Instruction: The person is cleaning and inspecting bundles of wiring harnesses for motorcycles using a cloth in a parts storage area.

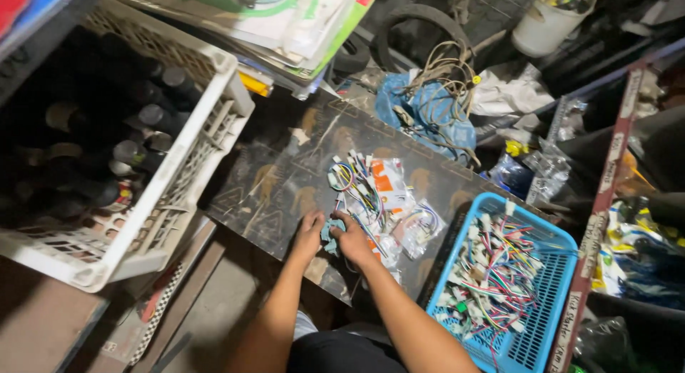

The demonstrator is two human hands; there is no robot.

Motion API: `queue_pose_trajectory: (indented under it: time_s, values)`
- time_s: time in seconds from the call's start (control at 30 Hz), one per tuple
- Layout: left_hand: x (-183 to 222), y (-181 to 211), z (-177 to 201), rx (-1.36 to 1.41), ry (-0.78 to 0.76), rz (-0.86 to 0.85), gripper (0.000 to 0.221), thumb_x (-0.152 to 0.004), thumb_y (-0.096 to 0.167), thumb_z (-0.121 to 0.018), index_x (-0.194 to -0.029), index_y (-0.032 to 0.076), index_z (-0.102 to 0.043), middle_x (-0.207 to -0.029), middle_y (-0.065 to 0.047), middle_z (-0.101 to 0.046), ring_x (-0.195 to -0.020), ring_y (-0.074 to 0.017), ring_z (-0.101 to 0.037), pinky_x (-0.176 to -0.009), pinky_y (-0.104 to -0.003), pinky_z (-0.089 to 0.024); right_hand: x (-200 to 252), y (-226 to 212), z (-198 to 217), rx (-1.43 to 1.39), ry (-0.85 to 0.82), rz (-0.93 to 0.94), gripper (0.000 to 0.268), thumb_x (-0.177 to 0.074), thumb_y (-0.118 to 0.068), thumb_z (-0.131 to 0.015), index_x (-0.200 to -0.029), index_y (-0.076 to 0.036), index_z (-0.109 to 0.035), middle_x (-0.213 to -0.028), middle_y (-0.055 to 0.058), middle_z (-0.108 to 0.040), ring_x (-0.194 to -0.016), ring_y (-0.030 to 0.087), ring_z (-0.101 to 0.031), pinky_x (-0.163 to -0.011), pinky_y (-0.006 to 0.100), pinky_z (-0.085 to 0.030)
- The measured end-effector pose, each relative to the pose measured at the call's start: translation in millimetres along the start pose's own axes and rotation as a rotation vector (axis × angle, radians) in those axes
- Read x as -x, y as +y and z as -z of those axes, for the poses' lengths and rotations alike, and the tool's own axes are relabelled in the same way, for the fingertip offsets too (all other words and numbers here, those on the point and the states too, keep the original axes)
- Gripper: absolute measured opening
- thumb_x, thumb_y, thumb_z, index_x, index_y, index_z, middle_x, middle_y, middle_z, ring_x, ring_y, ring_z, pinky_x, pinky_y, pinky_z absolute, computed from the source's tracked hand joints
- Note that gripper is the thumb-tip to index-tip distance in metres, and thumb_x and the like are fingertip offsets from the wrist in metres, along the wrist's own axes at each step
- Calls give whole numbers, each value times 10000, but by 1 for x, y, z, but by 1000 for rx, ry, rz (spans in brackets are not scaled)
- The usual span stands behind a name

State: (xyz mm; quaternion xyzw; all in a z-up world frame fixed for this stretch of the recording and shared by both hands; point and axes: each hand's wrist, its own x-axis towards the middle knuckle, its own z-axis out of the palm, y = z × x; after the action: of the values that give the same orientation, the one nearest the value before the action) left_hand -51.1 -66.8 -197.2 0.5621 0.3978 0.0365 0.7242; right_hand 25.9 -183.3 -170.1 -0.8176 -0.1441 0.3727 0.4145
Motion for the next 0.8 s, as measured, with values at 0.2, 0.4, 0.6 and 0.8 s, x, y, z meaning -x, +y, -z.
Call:
queue_pose_trajectory:
  time_s: [0.2, 0.4, 0.6, 0.8]
  values:
    - [1, 5, 12, -144, 12, 86, 617, -1017, 546, -546, -1461, 119, -574, -1497, -155, -560, -1442, -312, -448, -1218, -463, -317, 0, -16, -19, -162, 34, -88, 524, -887, -218, -657, -1400, -115, -619, -1373, 216, -631, -1364, 393, -521, -1129, 482, -393]
    - [-17, -31, 14, -172, 38, -23, 478, -926, 309, -734, -1328, 57, -677, -1252, -161, -728, -1265, -294, -630, -1092, -443, -468, 6, -19, -21, -476, 85, -208, 542, -877, -141, -637, -1413, -73, -601, -1186, 173, -658, -1143, 289, -609, -973, 414, -493]
    - [-36, -74, 16, -90, -1, -70, 303, -845, 114, -786, -1140, 48, -776, -1001, -136, -781, -835, -222, -745, -681, -373, -614, -4, 12, -22, -531, 100, -261, 442, -866, -120, -669, -1303, -57, -663, -921, 149, -676, -867, 244, -699, -733, 372, -581]
    - [-14, -40, 1, 6, 52, -27, 365, -891, 322, -805, -1152, 79, -727, -885, -102, -742, -508, -170, -634, -410, -295, -555, 17, -11, 11, -591, 72, -145, 287, -889, -130, -674, -1168, -90, -724, -943, 82, -706, -889, 180, -674, -784, 331, -554]
